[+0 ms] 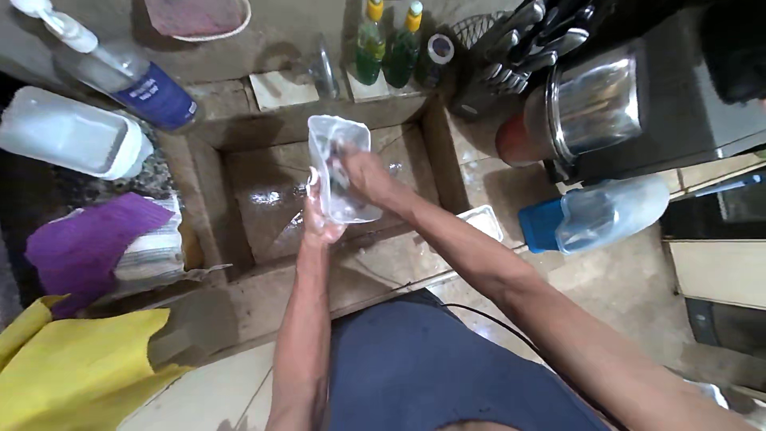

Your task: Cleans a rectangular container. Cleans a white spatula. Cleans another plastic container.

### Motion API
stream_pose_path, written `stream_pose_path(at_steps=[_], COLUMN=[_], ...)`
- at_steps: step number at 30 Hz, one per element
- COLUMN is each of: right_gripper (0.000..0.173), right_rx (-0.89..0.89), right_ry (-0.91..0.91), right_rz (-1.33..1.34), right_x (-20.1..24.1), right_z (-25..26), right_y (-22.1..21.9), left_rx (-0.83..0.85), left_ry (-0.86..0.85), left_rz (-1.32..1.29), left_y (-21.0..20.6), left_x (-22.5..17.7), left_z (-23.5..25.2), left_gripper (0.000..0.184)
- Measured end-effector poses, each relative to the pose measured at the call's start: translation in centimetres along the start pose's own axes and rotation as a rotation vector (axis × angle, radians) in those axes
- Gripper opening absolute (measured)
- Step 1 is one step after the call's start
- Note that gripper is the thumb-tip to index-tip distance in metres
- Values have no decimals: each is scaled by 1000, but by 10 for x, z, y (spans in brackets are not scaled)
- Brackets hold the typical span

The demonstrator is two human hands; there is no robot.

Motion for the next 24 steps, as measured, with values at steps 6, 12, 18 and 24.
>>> stream_pose_path(at_steps=[6, 12, 18, 24], right_gripper=[41, 33, 25, 50], right_rx=[-8, 45, -60, 84], right_ry=[140, -119, -273, 95], right_rz=[15, -170, -92, 181], right_x=[11, 0, 5, 44], right_z=[-4, 1, 7, -12], right_y=[-10, -11, -11, -56], left_rx=[22, -92, -37, 22], left_ry=[47, 111, 113, 104], left_rz=[25, 117, 82, -40], left_y=[10, 21, 29, 44], left_x=[-7, -14, -14, -31], left_z=[-7, -23, -28, -23], left_gripper=[58, 51, 47, 49])
Point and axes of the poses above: each hand's wrist, its own z-axis towards the middle knuckle, its own y-axis out of the back of the hand, x = y × z, the point moved 9 cm from there along z, towards the middle knuckle, and after that the axes turned 6 degrees about z, right-handed, at the moved point
